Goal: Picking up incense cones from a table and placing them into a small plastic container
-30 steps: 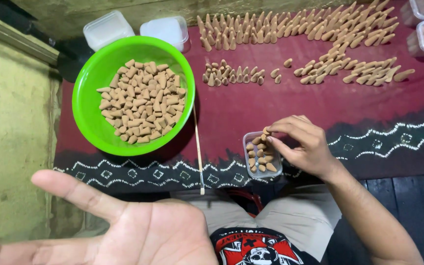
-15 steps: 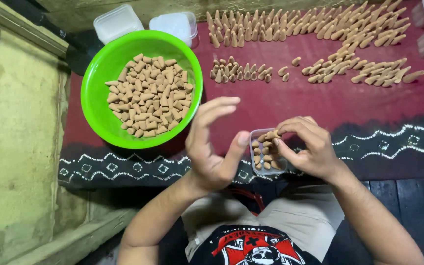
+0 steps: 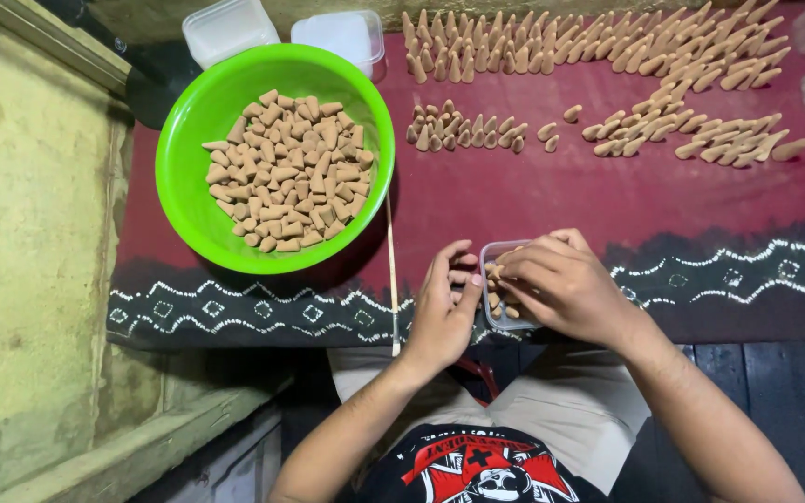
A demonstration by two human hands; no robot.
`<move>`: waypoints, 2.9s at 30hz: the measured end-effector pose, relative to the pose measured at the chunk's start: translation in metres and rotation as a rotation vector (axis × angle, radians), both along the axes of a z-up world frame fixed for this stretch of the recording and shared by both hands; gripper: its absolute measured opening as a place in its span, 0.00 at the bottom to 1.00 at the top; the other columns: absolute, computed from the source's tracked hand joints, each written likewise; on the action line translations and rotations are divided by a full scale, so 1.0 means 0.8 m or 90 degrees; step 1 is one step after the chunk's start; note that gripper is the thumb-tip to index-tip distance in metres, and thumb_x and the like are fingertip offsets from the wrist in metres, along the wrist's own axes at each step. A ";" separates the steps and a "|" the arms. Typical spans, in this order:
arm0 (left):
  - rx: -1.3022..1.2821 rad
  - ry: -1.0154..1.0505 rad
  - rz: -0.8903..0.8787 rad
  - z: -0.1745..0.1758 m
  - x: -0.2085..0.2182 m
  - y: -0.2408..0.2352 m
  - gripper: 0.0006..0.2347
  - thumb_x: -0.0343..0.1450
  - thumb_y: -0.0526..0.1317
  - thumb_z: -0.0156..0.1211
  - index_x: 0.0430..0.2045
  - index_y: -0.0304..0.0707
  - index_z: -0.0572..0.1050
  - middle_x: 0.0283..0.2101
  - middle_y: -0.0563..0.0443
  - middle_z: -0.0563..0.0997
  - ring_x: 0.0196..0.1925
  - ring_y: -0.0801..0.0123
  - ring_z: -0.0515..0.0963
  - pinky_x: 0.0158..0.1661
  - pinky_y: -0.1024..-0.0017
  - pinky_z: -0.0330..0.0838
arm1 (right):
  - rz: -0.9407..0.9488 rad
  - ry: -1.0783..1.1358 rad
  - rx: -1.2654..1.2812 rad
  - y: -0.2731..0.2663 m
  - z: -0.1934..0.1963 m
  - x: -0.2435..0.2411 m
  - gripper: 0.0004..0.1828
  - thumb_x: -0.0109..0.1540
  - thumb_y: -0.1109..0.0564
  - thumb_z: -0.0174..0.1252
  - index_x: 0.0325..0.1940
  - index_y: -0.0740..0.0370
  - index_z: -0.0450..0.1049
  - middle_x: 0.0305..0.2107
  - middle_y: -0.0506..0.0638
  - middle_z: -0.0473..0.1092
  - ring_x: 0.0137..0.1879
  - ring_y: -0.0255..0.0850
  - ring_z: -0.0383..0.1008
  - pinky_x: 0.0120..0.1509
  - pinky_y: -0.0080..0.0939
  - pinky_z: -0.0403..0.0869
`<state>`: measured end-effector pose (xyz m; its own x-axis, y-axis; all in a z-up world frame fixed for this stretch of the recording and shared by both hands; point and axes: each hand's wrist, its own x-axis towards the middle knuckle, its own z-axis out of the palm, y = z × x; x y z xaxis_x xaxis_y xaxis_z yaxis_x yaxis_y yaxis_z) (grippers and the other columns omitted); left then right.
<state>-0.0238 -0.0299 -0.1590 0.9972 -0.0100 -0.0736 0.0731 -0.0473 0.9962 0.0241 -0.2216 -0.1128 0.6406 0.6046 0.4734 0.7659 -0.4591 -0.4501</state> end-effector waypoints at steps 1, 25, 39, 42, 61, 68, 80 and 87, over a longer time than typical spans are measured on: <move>-0.018 -0.001 0.004 -0.005 -0.001 -0.002 0.19 0.75 0.31 0.53 0.61 0.26 0.65 0.51 0.26 0.73 0.44 0.50 0.81 0.37 0.63 0.81 | 0.007 -0.009 -0.018 0.000 -0.003 0.000 0.06 0.60 0.60 0.65 0.41 0.55 0.79 0.40 0.45 0.79 0.48 0.47 0.79 0.54 0.47 0.68; -0.019 -0.044 0.047 -0.013 -0.007 -0.007 0.15 0.75 0.35 0.57 0.56 0.30 0.72 0.47 0.34 0.77 0.39 0.56 0.83 0.33 0.66 0.83 | -0.039 -0.014 -0.017 -0.005 -0.001 0.008 0.07 0.60 0.58 0.66 0.42 0.53 0.81 0.42 0.44 0.79 0.45 0.45 0.76 0.48 0.43 0.66; 0.013 -0.082 0.058 -0.002 -0.006 -0.008 0.09 0.75 0.35 0.57 0.48 0.33 0.77 0.41 0.39 0.80 0.37 0.56 0.85 0.32 0.67 0.84 | -0.063 -0.161 -0.076 -0.001 -0.023 0.013 0.04 0.62 0.56 0.63 0.40 0.53 0.80 0.42 0.46 0.77 0.46 0.45 0.75 0.45 0.42 0.66; 0.021 -0.080 0.058 -0.001 -0.007 -0.008 0.10 0.75 0.36 0.57 0.48 0.33 0.77 0.42 0.39 0.80 0.38 0.56 0.85 0.32 0.67 0.84 | -0.064 -0.170 -0.103 0.000 -0.022 0.012 0.04 0.61 0.55 0.63 0.40 0.53 0.80 0.43 0.47 0.76 0.46 0.45 0.74 0.44 0.43 0.66; -0.002 -0.081 0.050 -0.002 -0.008 -0.006 0.10 0.75 0.35 0.56 0.49 0.31 0.76 0.42 0.37 0.79 0.38 0.55 0.85 0.32 0.66 0.84 | -0.071 -0.067 -0.058 -0.005 -0.004 0.012 0.05 0.61 0.58 0.64 0.41 0.56 0.80 0.44 0.50 0.76 0.46 0.49 0.75 0.43 0.45 0.70; -0.011 -0.064 0.042 -0.001 -0.007 -0.002 0.11 0.76 0.37 0.55 0.48 0.29 0.77 0.43 0.34 0.80 0.40 0.51 0.86 0.32 0.65 0.84 | -0.125 -0.007 0.054 -0.045 -0.020 0.045 0.05 0.61 0.63 0.67 0.40 0.60 0.82 0.41 0.51 0.79 0.44 0.51 0.77 0.48 0.46 0.74; 0.054 0.018 0.037 0.012 -0.006 -0.003 0.14 0.74 0.44 0.52 0.50 0.37 0.76 0.49 0.48 0.80 0.45 0.70 0.80 0.35 0.76 0.84 | -0.335 -0.130 -0.130 -0.168 -0.029 0.222 0.17 0.68 0.60 0.67 0.62 0.64 0.83 0.48 0.58 0.81 0.51 0.50 0.79 0.58 0.53 0.75; 0.057 0.024 0.042 0.004 -0.008 -0.003 0.17 0.74 0.48 0.51 0.51 0.37 0.75 0.48 0.44 0.81 0.47 0.67 0.82 0.36 0.72 0.88 | -0.355 -0.096 -0.318 -0.164 -0.051 0.292 0.22 0.65 0.53 0.69 0.64 0.55 0.82 0.46 0.60 0.80 0.53 0.54 0.79 0.62 0.57 0.77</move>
